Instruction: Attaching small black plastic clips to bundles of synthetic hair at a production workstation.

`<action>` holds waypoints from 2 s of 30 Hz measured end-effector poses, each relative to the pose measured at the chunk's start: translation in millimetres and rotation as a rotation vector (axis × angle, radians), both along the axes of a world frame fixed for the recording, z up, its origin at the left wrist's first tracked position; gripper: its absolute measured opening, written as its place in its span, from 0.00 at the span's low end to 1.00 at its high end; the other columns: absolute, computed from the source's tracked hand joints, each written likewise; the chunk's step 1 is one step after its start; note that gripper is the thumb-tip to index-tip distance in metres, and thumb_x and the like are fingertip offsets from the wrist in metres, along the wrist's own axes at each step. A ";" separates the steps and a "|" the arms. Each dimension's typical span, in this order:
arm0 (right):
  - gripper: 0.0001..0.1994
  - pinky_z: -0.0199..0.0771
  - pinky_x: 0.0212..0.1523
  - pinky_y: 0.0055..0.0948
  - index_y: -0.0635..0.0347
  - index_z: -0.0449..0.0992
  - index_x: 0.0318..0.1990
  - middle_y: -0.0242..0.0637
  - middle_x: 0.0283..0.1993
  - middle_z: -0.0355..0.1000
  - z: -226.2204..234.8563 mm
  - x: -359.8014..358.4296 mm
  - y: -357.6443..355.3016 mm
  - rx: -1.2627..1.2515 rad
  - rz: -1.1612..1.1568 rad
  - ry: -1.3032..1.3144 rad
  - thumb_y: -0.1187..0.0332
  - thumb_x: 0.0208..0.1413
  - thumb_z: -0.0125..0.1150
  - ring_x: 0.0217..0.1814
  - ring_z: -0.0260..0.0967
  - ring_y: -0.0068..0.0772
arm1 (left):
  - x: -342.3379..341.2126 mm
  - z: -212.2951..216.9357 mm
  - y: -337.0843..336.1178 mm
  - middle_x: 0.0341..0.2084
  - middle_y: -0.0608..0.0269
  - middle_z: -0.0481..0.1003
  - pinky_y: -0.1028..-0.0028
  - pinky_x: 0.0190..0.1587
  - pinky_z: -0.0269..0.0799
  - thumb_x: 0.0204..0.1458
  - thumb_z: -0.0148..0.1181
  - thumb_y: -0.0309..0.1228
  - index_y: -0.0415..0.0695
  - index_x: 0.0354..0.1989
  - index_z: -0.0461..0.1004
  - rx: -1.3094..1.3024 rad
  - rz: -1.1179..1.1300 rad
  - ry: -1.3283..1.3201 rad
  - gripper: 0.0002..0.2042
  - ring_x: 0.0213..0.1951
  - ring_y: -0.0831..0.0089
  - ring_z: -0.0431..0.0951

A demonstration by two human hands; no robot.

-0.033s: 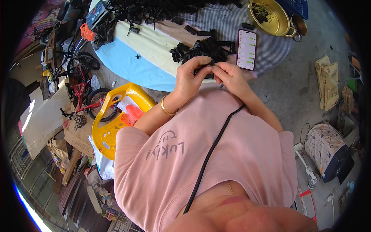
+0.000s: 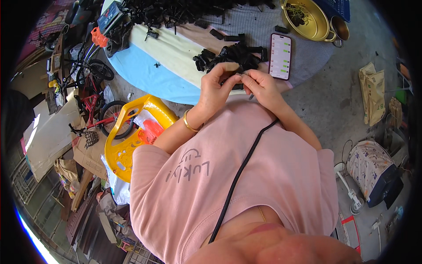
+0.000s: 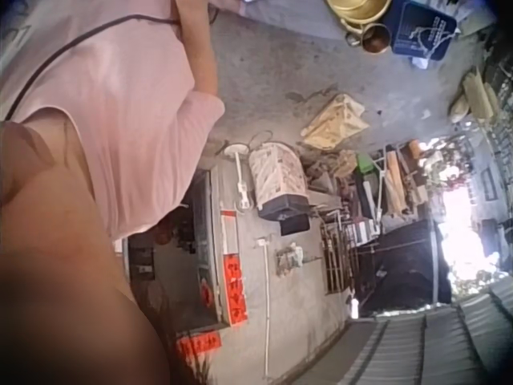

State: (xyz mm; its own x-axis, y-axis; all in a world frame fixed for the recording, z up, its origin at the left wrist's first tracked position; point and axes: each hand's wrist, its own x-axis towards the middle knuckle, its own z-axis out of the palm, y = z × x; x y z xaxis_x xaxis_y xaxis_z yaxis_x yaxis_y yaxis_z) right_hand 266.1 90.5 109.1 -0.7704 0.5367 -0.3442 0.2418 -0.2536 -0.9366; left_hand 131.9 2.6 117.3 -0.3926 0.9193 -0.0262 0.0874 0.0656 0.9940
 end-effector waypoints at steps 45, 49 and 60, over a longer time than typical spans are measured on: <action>0.12 0.54 0.20 0.14 0.64 0.73 0.33 0.24 0.18 0.63 8.9 13.2 2.6 -0.008 0.052 0.020 0.64 0.58 0.47 0.19 0.56 0.12 | 3.4 8.0 -8.4 0.38 0.60 0.69 0.78 0.43 0.69 0.48 0.52 0.17 0.38 0.44 0.61 -0.099 -0.096 -0.428 0.14 0.39 0.77 0.71; 0.11 0.57 0.20 0.15 0.65 0.73 0.32 0.25 0.17 0.63 13.5 12.6 1.7 0.092 0.068 0.002 0.65 0.57 0.48 0.20 0.57 0.13 | 2.4 8.3 -10.1 0.38 0.60 0.69 0.78 0.44 0.69 0.47 0.53 0.17 0.38 0.43 0.61 -0.131 -0.097 -0.415 0.14 0.40 0.77 0.71; 0.11 0.58 0.19 0.16 0.66 0.73 0.33 0.26 0.17 0.64 8.3 8.2 -3.8 0.126 0.083 -0.042 0.66 0.57 0.48 0.18 0.57 0.13 | 6.3 5.1 -9.9 0.31 0.61 0.73 0.81 0.36 0.71 0.45 0.57 0.18 0.36 0.36 0.66 -0.099 -0.043 -0.125 0.10 0.33 0.80 0.74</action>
